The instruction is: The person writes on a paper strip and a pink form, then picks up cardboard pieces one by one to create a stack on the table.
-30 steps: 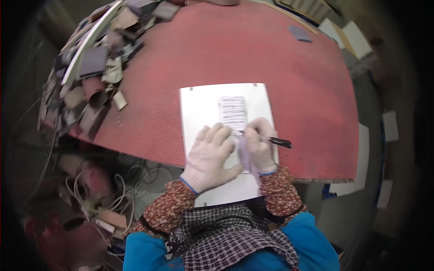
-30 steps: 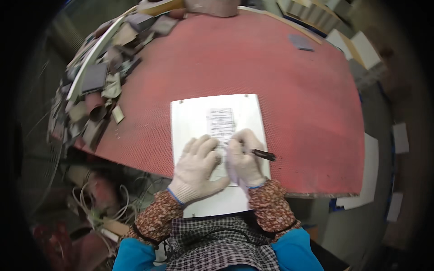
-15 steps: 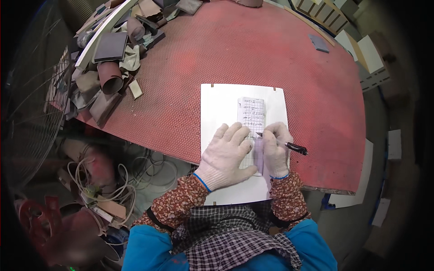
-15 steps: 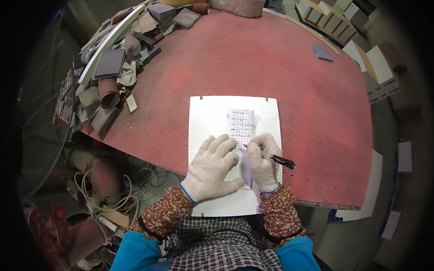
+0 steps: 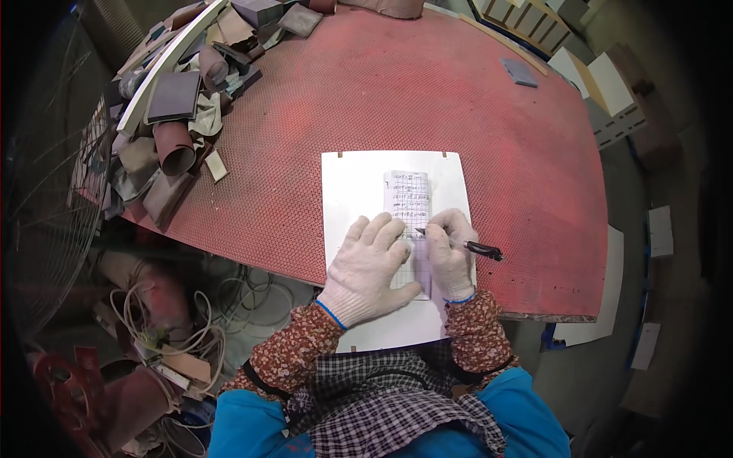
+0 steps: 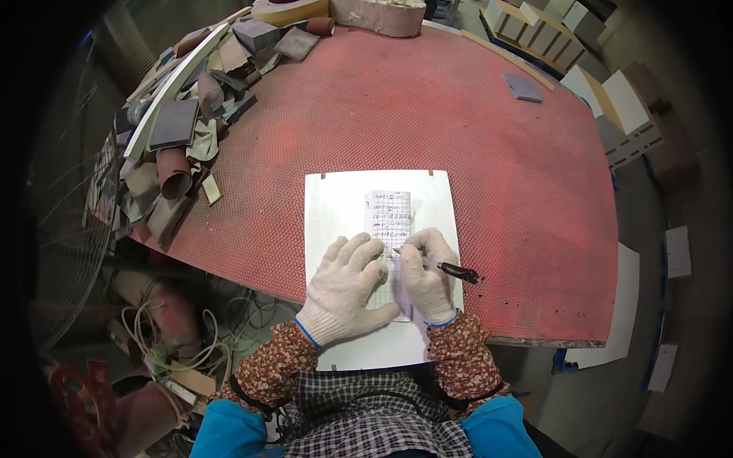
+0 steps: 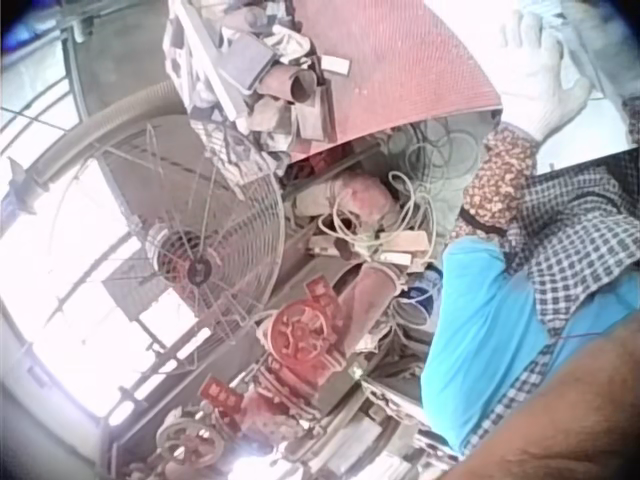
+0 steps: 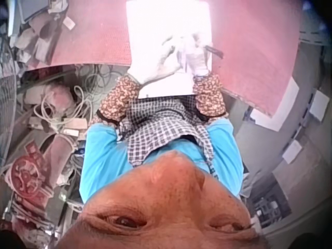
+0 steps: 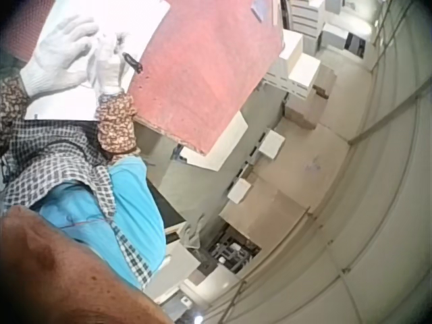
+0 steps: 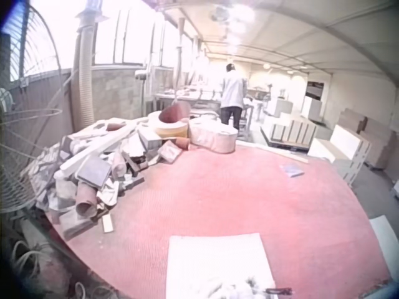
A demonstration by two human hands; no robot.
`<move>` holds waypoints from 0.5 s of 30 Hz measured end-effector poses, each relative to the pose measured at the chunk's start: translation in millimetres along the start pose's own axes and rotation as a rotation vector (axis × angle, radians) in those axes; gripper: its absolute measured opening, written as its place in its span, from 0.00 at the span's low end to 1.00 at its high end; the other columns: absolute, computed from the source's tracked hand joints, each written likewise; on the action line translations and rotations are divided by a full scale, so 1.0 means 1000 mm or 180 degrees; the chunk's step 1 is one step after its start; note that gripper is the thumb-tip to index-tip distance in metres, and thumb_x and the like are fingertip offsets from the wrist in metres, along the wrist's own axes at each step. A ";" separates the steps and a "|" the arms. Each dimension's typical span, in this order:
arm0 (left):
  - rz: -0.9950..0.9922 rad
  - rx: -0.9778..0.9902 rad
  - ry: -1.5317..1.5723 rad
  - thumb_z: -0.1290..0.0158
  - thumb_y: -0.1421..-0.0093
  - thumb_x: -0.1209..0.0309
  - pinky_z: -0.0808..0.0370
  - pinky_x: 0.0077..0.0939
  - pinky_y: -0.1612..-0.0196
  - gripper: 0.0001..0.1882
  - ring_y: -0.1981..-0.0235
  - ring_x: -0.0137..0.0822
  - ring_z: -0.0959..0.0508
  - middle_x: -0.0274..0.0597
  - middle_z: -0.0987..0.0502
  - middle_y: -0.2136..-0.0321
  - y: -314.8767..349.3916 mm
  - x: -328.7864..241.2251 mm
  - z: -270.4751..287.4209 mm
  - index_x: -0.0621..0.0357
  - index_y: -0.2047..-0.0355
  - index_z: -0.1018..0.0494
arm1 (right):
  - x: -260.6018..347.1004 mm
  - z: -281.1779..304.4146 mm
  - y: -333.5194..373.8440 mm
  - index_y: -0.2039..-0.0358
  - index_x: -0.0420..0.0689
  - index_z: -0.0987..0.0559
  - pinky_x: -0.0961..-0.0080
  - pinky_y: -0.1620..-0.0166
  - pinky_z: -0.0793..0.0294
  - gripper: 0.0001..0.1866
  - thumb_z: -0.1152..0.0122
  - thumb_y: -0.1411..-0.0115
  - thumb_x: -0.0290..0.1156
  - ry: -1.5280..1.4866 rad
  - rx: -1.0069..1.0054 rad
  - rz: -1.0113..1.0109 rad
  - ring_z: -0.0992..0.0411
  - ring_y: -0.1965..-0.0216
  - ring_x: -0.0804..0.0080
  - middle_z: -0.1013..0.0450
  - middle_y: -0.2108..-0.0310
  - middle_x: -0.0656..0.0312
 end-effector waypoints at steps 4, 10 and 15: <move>0.0012 -0.0055 -0.0035 0.32 0.50 0.53 0.41 0.55 0.28 0.25 0.33 0.52 0.33 0.49 0.28 0.44 0.000 0.001 0.001 0.59 0.61 0.23 | -0.001 0.000 0.000 0.67 0.39 0.25 0.80 0.72 0.31 0.06 0.44 0.34 0.27 0.0049 0.0003 -0.0078 0.34 0.74 0.84 0.30 0.75 0.68; -0.0079 -0.0141 0.0019 0.33 0.50 0.55 0.40 0.54 0.30 0.24 0.35 0.53 0.32 0.50 0.27 0.45 -0.003 -0.003 0.002 0.60 0.61 0.23 | -0.010 0.001 0.002 0.66 0.38 0.24 0.79 0.71 0.30 0.06 0.43 0.33 0.28 -0.0117 -0.0088 -0.0150 0.33 0.74 0.83 0.29 0.74 0.68; -0.0038 -0.0032 -0.0058 0.34 0.49 0.55 0.40 0.54 0.30 0.23 0.37 0.54 0.31 0.51 0.26 0.46 -0.006 -0.004 0.002 0.61 0.63 0.23 | -0.018 -0.011 0.008 0.61 0.38 0.24 0.81 0.72 0.32 0.07 0.43 0.30 0.29 -0.1186 -0.0040 -0.1121 0.33 0.74 0.84 0.29 0.73 0.68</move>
Point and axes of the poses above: each hand's wrist, its own y-axis away from the middle knuckle, its own z-axis out of the back of the hand, x = y × z, the point moved 9 cm from there along -y, towards the middle knuckle
